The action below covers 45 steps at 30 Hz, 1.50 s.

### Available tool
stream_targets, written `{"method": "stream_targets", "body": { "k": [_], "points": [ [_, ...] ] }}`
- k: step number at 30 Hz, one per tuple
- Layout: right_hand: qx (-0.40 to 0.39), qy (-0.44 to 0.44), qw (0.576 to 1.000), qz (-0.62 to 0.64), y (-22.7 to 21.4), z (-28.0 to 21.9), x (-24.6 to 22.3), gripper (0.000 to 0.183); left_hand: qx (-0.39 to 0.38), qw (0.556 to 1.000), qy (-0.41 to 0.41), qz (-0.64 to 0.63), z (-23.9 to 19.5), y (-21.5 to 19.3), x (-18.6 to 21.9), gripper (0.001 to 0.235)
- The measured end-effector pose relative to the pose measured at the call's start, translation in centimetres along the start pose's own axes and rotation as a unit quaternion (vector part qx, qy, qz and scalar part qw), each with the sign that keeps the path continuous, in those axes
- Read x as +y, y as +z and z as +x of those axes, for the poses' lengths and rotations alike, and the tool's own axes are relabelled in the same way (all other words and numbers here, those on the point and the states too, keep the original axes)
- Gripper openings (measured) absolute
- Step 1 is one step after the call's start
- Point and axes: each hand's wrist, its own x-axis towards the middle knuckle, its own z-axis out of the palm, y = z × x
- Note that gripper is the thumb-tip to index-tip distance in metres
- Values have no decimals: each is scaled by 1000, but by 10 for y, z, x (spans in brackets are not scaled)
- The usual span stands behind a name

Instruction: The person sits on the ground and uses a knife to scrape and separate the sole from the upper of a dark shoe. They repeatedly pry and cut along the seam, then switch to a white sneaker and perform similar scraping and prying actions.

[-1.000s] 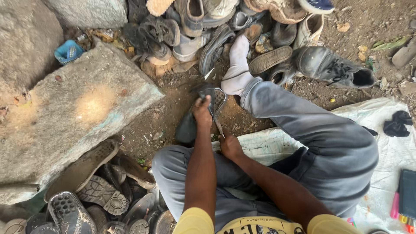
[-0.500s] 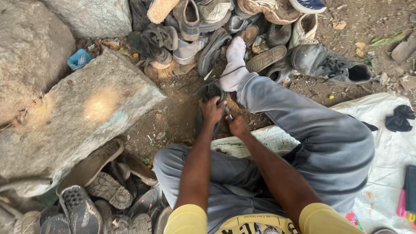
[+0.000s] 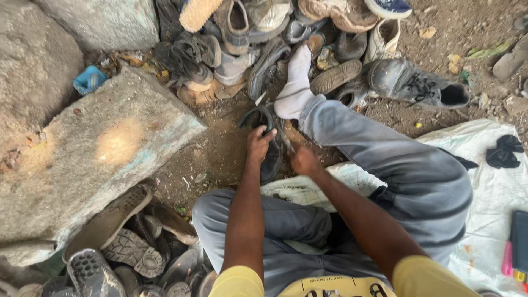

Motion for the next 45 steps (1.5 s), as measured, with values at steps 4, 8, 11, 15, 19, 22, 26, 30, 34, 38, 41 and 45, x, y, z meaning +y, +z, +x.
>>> {"method": "stream_targets", "body": {
  "k": [4, 8, 11, 15, 19, 22, 26, 30, 34, 38, 41, 45],
  "points": [
    [50, 18, 997, -62, 9, -10, 9, 43, -54, 987, -50, -140, 1, -2, -14, 28],
    [44, -147, 979, -137, -2, 10, -4, 25, -79, 973, -41, -213, 2, -6, -15, 20],
    [-41, 58, 997, -11, -10, -2, -41, 31, -79, 969, -35, -231, -2, -14, -7, 17],
    [55, -133, 988, -64, 0, -49, -29, 37, -69, 971, -70, -220, -1, -24, -7, 15],
    [-32, -3, 999, -37, 29, -19, 1, 44, -75, 937, -34, -340, 9, -14, -27, 13],
    [25, -106, 993, -53, 38, -32, -3, 31, -69, 931, -40, -357, 7, -12, -37, 14],
    [71, -108, 991, 28, 40, -85, -10, 33, -44, 912, -95, -396, 9, -17, -29, 14],
    [-32, 46, 997, 48, 24, -64, -30, 35, -38, 884, -98, -456, 7, -19, -32, 14],
    [-19, 11, 1000, -10, 39, -63, -50, 36, -27, 900, -88, -427, 9, -20, -38, 14],
    [10, -2, 999, 34, 43, -127, -76, 38, -25, 869, -87, -486, 13, -21, -44, 15],
    [-62, 80, 992, 69, 20, -110, -97, 34, -9, 863, -77, -500, 12, -15, -51, 18],
    [-28, 66, 994, 85, 24, -108, -127, 32, 58, 914, -84, -392, 1, -23, -9, 24]
  ]
}}
